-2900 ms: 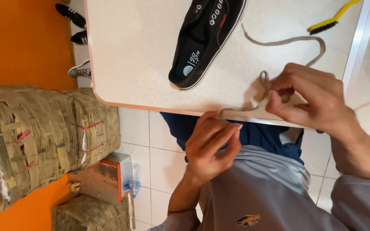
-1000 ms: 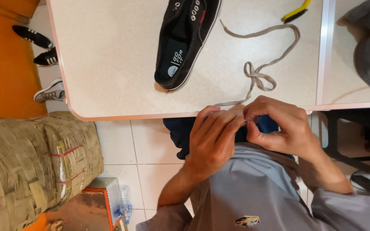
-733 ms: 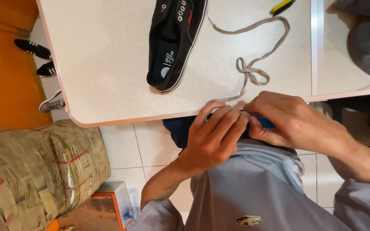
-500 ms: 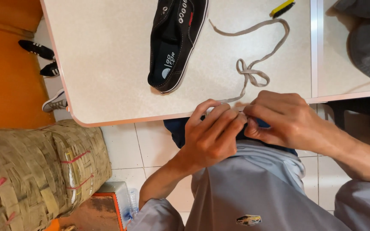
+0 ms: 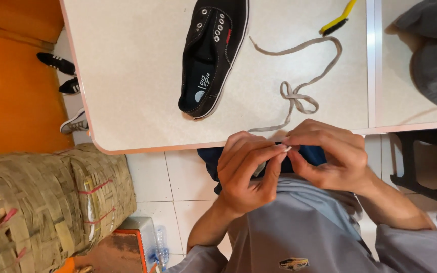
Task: The person is lacing a black sneaker by threading a grey shoelace through the eyelets.
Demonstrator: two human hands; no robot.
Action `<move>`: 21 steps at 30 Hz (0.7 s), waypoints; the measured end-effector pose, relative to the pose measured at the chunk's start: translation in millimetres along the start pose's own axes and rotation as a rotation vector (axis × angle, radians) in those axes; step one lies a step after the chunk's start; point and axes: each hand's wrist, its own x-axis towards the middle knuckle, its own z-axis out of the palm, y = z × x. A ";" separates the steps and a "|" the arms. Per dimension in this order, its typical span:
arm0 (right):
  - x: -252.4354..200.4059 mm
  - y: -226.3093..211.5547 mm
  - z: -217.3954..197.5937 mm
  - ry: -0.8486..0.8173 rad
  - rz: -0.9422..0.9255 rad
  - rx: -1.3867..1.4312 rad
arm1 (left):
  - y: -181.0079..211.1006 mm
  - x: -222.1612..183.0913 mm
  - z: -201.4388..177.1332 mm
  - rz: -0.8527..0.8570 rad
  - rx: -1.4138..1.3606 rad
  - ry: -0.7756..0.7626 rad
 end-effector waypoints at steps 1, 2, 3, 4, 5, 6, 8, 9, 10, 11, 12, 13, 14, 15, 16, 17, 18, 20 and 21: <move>-0.9 2.2 1.1 -0.002 -0.002 0.006 | -1.0 0.2 0.0 -0.001 0.006 0.002; -3.1 3.4 1.3 0.013 -0.021 0.024 | -1.6 -0.2 0.9 0.035 0.053 0.012; -5.3 4.8 1.4 0.029 -0.039 0.041 | -2.4 -0.7 2.0 0.070 0.100 0.022; -8.5 6.1 1.3 0.029 -0.034 0.041 | -2.1 -0.4 2.3 0.065 0.099 0.021; -11.6 7.4 1.1 0.041 -0.023 0.050 | -1.8 -0.1 2.6 0.074 0.126 0.015; -14.3 9.2 0.9 0.053 -0.014 0.059 | -1.9 0.7 2.9 0.086 0.154 0.011; -20.2 16.5 2.0 0.081 0.001 0.092 | -1.8 0.5 4.4 0.080 0.156 0.002; -23.4 19.6 2.6 0.110 0.015 0.125 | -1.2 0.4 4.9 0.077 0.158 -0.006; -25.3 20.6 3.3 0.111 0.014 0.126 | -2.0 0.5 4.8 0.078 0.159 -0.006; -27.1 21.4 3.9 0.129 0.042 0.151 | -2.6 0.8 4.6 0.016 0.081 -0.007; -28.8 22.1 4.4 0.148 0.070 0.174 | -3.4 1.1 4.7 -0.046 0.000 -0.008; -27.2 20.6 5.5 0.149 0.069 0.173 | -3.9 1.1 4.5 -0.045 -0.001 -0.009; -26.2 18.6 6.7 0.161 0.079 0.178 | -4.0 0.6 4.3 -0.139 -0.088 -0.011; -25.3 16.8 8.1 0.174 0.088 0.184 | -4.3 -0.2 3.9 -0.234 -0.174 -0.014; -26.0 16.5 7.9 0.172 0.093 0.186 | -4.5 -1.4 4.3 -0.238 -0.173 -0.013; -26.7 15.9 7.9 0.174 0.103 0.186 | -4.8 -2.6 4.4 -0.312 -0.268 -0.026; -26.2 16.3 7.8 0.173 0.110 0.187 | -5.6 -3.2 4.6 -0.382 -0.361 -0.035; -26.3 17.7 6.9 0.166 0.116 0.191 | -8.6 -5.3 8.2 -0.399 -0.396 -0.013; -26.3 18.3 5.9 0.162 0.122 0.191 | -10.2 -6.0 10.5 -0.416 -0.434 0.004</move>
